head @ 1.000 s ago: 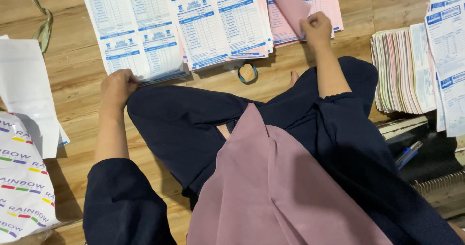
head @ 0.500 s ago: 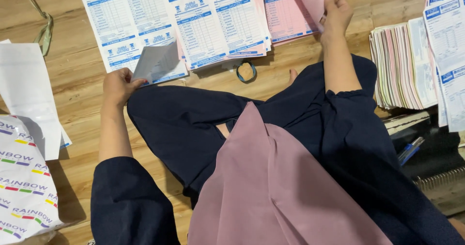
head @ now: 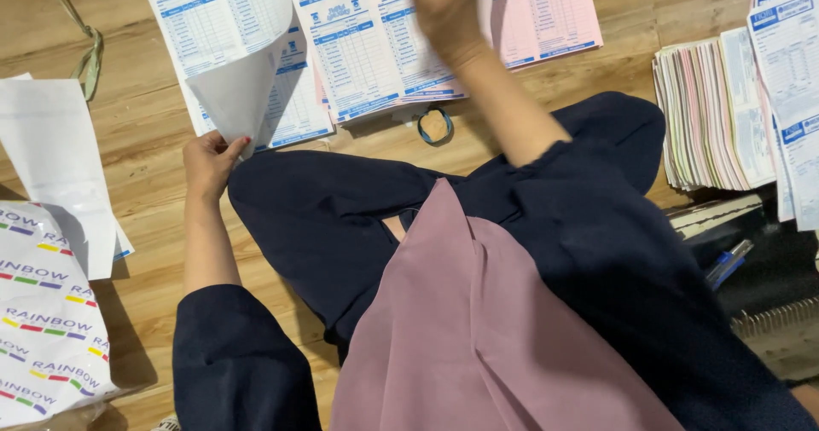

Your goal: Sorting and organizing printed paper forms into different stacks while sitting on the floor.

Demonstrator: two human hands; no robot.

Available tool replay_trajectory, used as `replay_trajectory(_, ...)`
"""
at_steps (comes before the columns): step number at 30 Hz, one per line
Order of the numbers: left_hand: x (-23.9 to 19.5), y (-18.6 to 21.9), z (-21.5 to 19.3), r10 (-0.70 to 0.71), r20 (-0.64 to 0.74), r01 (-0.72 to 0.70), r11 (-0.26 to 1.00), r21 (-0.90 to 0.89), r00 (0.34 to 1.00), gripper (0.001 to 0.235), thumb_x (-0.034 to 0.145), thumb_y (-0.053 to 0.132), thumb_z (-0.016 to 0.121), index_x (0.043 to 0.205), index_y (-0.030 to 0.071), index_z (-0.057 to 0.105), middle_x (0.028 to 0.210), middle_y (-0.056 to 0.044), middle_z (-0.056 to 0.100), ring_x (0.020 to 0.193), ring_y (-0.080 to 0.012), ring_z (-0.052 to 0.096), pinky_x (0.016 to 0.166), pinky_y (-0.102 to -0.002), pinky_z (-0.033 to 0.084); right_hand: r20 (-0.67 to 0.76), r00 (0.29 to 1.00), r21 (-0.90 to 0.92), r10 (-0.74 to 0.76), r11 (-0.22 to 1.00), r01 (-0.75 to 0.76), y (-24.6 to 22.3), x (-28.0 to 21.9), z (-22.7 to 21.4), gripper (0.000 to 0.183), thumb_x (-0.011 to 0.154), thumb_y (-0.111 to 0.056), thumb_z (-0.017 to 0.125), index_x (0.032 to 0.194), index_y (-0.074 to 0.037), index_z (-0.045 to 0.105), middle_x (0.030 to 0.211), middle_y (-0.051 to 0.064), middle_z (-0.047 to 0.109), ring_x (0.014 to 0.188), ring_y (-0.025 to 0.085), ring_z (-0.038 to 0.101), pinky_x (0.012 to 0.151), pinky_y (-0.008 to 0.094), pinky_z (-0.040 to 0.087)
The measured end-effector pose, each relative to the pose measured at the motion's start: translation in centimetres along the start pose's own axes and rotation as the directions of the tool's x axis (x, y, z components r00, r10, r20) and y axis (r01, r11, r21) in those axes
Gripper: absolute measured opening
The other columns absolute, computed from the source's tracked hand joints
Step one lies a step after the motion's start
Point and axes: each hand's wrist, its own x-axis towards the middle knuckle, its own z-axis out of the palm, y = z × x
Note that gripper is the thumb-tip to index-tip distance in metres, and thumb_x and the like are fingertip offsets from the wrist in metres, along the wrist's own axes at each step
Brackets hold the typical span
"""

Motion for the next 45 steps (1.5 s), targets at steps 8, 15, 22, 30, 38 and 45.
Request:
replay_trajectory(8,0.1,2.0,-1.5,0.240,-0.537,-0.213,0.970,0.114,0.809,0.025,0.076,0.019,0.072,0.092,0.000,0.064,0.087,-0.013,0.068,0.077,-0.0184,0.064,0.060,-0.032,0.048,0.426,0.850,0.035,-0.310,0.945,0.327,0.0,-9.8,4.8,0.028,0.073,-0.003,0.076,0.096,-0.007,0.061,0.093,0.012,0.067,0.074,0.022,0.068,0.055,0.026,0.060)
replay_trajectory(15,1.1,16.1,-2.8,0.701,-0.577,-0.626,0.683,0.376,0.419,0.044,0.079,-0.021,0.043,0.117,-0.001,0.053,0.112,-0.018,0.062,0.106,-0.0306,0.060,0.094,-0.039,0.051,0.490,0.843,-0.044,-0.223,0.959,0.280,-1.1,-11.8,3.6,0.032,0.072,0.006,0.069,0.099,-0.005,0.056,0.096,0.011,0.060,0.085,0.023,0.059,0.057,0.031,0.055)
replay_trajectory(22,3.1,21.2,9.8,0.873,-0.214,-0.548,0.448,0.706,0.439,0.059,0.083,-0.019,0.061,0.129,0.014,0.044,0.127,-0.009,0.050,0.117,-0.0249,0.053,0.101,-0.035,0.046,0.747,0.661,0.067,0.070,0.981,-0.179,0.3,-9.3,0.3,0.033,0.094,-0.023,0.041,0.117,-0.001,0.053,0.120,0.022,0.054,0.107,0.037,0.055,0.077,0.042,0.057)
replay_trajectory(30,1.6,14.5,19.6,0.698,0.273,-0.657,0.364,0.660,0.662,0.051,0.081,-0.003,0.055,0.129,0.010,0.041,0.134,-0.015,0.037,0.119,-0.0371,0.038,0.090,-0.051,0.041,0.640,0.448,-0.374,0.624,0.762,-0.528,8.1,-8.3,-9.0,0.027,0.089,-0.016,0.054,0.114,-0.006,0.054,0.118,0.011,0.054,0.110,0.027,0.048,0.088,0.044,0.041)
replay_trajectory(38,2.7,14.7,13.0,0.601,0.143,-0.480,0.449,0.753,0.787,0.079,0.098,0.074,0.013,0.146,0.018,-0.016,0.148,-0.005,-0.026,0.138,-0.0230,-0.019,0.113,-0.054,-0.007,0.448,0.625,-0.298,0.639,0.766,-0.570,12.4,-14.0,-9.7,0.029,0.092,-0.020,0.049,0.115,-0.003,0.054,0.113,0.015,0.056,0.100,0.032,0.053,0.076,0.044,0.042)
replay_trajectory(45,1.4,9.2,7.2,0.422,-0.132,-0.209,0.667,0.715,0.897,0.093,0.093,0.079,0.033,0.149,0.017,-0.008,0.149,-0.012,-0.016,0.142,-0.0415,0.004,0.111,-0.063,0.013,0.516,0.608,-0.292,0.603,0.792,-0.537,11.5,-13.4,-9.2,0.032,0.094,-0.018,0.047,0.121,0.000,0.046,0.120,0.018,0.050,0.108,0.034,0.046,0.083,0.049,0.040)
